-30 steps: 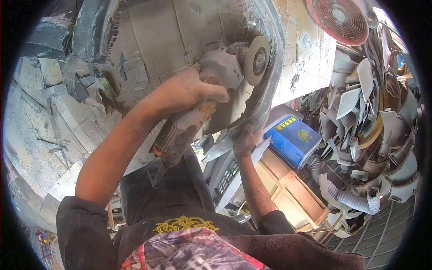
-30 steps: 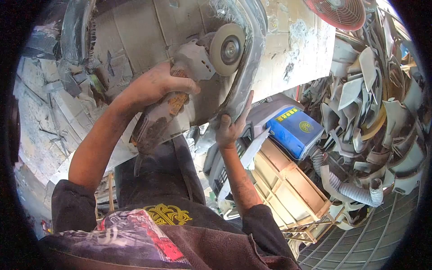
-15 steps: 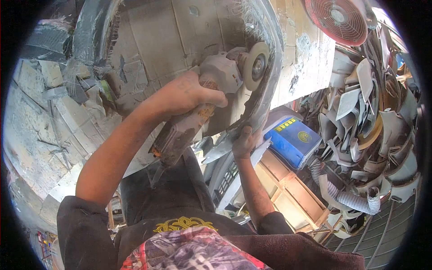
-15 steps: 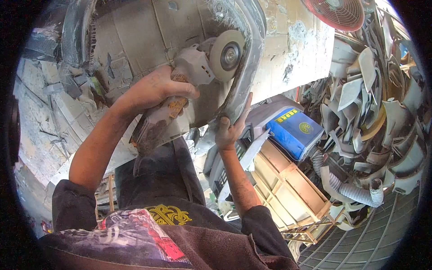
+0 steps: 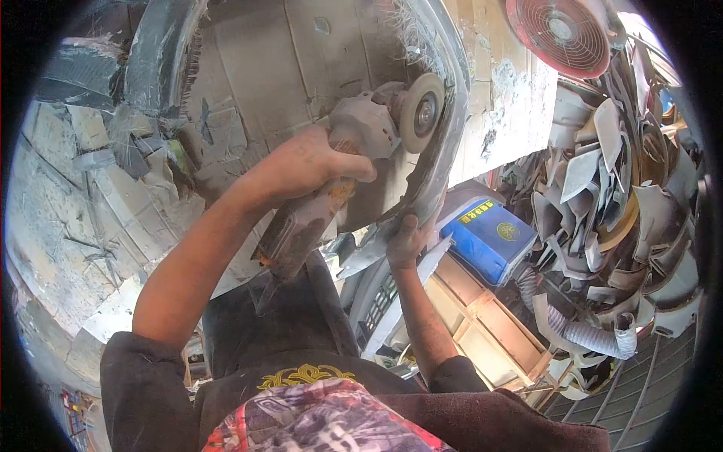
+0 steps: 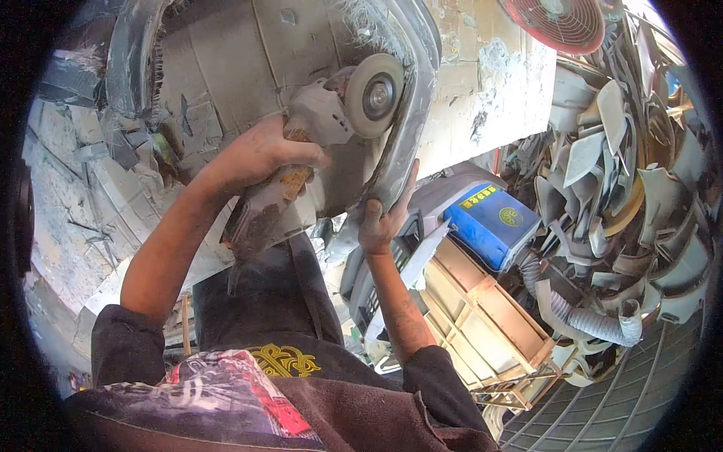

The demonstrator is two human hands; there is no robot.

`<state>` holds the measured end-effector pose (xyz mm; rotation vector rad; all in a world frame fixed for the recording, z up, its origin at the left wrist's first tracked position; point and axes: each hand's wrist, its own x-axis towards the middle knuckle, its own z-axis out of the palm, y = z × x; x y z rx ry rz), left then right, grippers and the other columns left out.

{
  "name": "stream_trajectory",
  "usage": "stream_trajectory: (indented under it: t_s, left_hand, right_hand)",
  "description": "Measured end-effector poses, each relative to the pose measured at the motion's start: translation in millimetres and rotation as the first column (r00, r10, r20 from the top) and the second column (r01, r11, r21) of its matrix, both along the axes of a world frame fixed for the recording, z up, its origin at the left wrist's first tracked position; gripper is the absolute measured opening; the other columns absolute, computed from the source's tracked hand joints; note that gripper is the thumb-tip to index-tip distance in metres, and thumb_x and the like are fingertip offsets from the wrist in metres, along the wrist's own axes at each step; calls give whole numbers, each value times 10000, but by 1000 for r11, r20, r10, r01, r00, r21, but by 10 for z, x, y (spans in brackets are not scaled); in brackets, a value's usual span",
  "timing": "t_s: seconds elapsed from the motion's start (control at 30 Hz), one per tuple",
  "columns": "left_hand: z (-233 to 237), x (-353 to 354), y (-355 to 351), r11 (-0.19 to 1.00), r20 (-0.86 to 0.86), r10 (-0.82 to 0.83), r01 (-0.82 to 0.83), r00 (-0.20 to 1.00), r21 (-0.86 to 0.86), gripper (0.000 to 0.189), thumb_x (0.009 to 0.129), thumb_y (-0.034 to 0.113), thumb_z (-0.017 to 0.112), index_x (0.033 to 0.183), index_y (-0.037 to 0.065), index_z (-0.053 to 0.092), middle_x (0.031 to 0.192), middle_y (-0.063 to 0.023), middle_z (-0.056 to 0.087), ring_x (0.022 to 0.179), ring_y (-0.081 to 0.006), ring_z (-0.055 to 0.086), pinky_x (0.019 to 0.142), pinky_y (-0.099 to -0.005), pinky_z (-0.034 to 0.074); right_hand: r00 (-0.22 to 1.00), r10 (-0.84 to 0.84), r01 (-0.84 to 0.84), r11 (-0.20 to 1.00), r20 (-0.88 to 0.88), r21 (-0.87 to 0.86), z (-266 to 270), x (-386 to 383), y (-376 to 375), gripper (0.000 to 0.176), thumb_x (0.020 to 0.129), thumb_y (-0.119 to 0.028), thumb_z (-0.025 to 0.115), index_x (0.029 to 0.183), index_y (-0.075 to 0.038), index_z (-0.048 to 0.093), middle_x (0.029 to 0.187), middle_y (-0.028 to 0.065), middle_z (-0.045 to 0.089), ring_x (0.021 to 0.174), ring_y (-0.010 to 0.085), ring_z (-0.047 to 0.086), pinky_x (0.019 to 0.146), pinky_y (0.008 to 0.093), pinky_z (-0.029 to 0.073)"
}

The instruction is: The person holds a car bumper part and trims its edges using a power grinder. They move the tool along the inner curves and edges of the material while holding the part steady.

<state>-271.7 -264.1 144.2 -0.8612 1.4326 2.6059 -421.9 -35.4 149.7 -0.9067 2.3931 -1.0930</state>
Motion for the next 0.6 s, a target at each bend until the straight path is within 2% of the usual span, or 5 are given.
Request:
stream_trajectory:
  t_s: [0.13, 0.2, 0.3, 0.5, 0.6]
  left_hand:
    - [9, -25, 8, 999, 24, -14, 14, 1000, 30, 468, 737, 333, 747, 1018, -37, 691, 900, -101, 688, 789, -196, 636, 764, -329, 495]
    - [0, -30, 30, 1000, 25, 1, -1, 1000, 12, 472, 730, 325, 752, 1027, -36, 689, 910, -99, 689, 797, -197, 634, 774, -329, 494]
    - [-26, -29, 32, 999, 21, -36, 36, 999, -24, 478, 723, 317, 756, 1037, -35, 683, 918, -101, 688, 816, -200, 633, 796, -327, 491]
    - [-92, -34, 49, 998, -17, -58, 58, 998, -10, 488, 710, 315, 761, 1044, -33, 685, 927, -109, 689, 835, -205, 631, 818, -324, 486]
    - [-33, 7, 53, 1000, 27, -27, 27, 999, -8, 492, 707, 318, 761, 1047, -29, 685, 937, -107, 690, 846, -203, 632, 826, -327, 486]
  right_hand:
    - [1000, 11, -11, 1000, -6, -7, -19, -16, -8, 1183, 836, -825, 497, 1576, 30, 152, 1260, 220, 612, 1069, 280, 632, 893, 353, 504]
    - [996, 6, -10, 999, -86, -42, -54, -29, -17, 1186, 834, -827, 496, 1577, 30, 150, 1304, 227, 585, 1098, 279, 619, 914, 351, 496]
    - [1000, -7, 7, 1000, 1, -1, -39, -18, 23, 1193, 829, -835, 490, 1577, 29, 150, 1357, 234, 548, 1156, 280, 592, 971, 359, 467]
    - [1000, 9, -9, 1000, 12, -13, -44, -35, 21, 1216, 813, -848, 496, 1577, 32, 149, 1404, 236, 510, 1219, 301, 551, 1026, 382, 430]
    - [1000, 3, -4, 1000, -30, -28, -101, -66, 31, 1237, 800, -856, 506, 1575, 37, 142, 1390, 231, 518, 1214, 302, 550, 1023, 383, 432]
